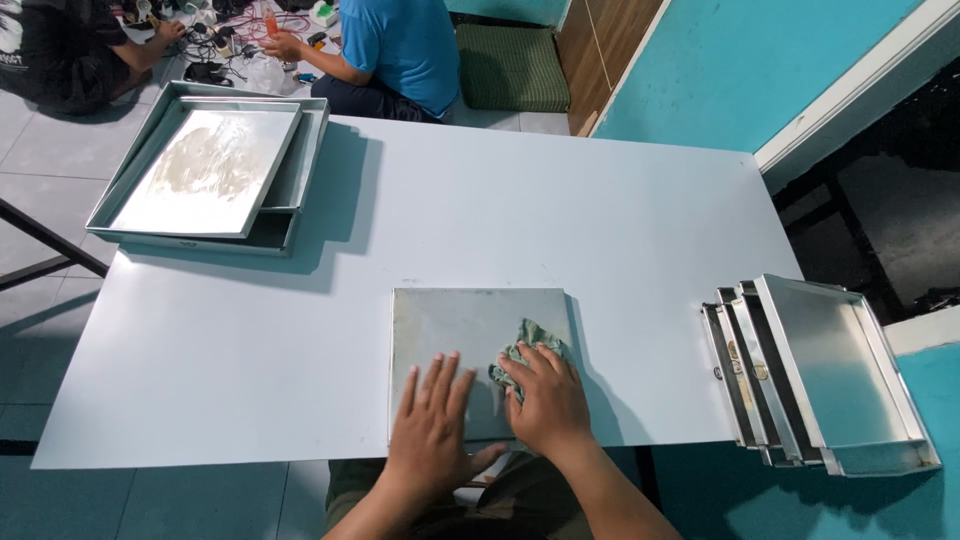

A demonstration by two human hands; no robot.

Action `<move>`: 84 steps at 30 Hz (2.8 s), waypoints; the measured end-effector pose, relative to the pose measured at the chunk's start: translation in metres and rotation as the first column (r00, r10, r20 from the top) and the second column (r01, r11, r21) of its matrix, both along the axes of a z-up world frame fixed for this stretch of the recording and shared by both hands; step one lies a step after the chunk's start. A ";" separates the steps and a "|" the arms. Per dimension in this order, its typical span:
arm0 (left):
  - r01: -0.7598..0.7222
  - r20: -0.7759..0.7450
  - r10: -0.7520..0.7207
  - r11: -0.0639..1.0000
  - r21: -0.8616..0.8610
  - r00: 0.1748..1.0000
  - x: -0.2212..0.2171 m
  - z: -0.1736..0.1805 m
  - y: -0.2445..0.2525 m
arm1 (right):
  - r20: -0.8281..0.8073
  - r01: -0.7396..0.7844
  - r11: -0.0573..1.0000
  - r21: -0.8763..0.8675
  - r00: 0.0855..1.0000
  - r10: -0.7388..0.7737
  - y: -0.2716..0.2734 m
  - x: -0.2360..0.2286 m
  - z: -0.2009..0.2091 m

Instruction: The person wipes a rectangular metal tray with a cloth, then flips it over and wipes the other side. They place the tray aside and repeat the wiping process on a second tray. The person handles the trays one at a time and uses a cloth to clean both sides.

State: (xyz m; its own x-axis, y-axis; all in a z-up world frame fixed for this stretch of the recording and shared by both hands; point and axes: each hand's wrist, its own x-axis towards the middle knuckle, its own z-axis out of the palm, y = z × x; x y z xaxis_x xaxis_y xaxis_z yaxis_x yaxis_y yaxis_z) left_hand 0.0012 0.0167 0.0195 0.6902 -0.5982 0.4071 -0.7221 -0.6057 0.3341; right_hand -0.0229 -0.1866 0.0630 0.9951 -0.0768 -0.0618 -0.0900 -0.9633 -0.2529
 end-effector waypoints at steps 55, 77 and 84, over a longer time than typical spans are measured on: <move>-0.027 -0.189 0.024 1.000 -0.015 0.982 0.031 -0.024 0.038 | 0.091 -0.644 0.765 0.003 0.762 0.642 0.081 0.190 -0.053; -0.048 -0.172 0.033 0.995 -0.082 0.985 0.027 -0.029 0.039 | 0.114 -0.259 0.966 -0.016 0.959 0.260 -0.057 0.134 -0.033; -0.044 -0.128 0.030 0.993 -0.108 0.991 0.028 -0.028 0.035 | -0.123 -0.412 0.910 0.048 0.902 0.415 0.053 0.142 -0.004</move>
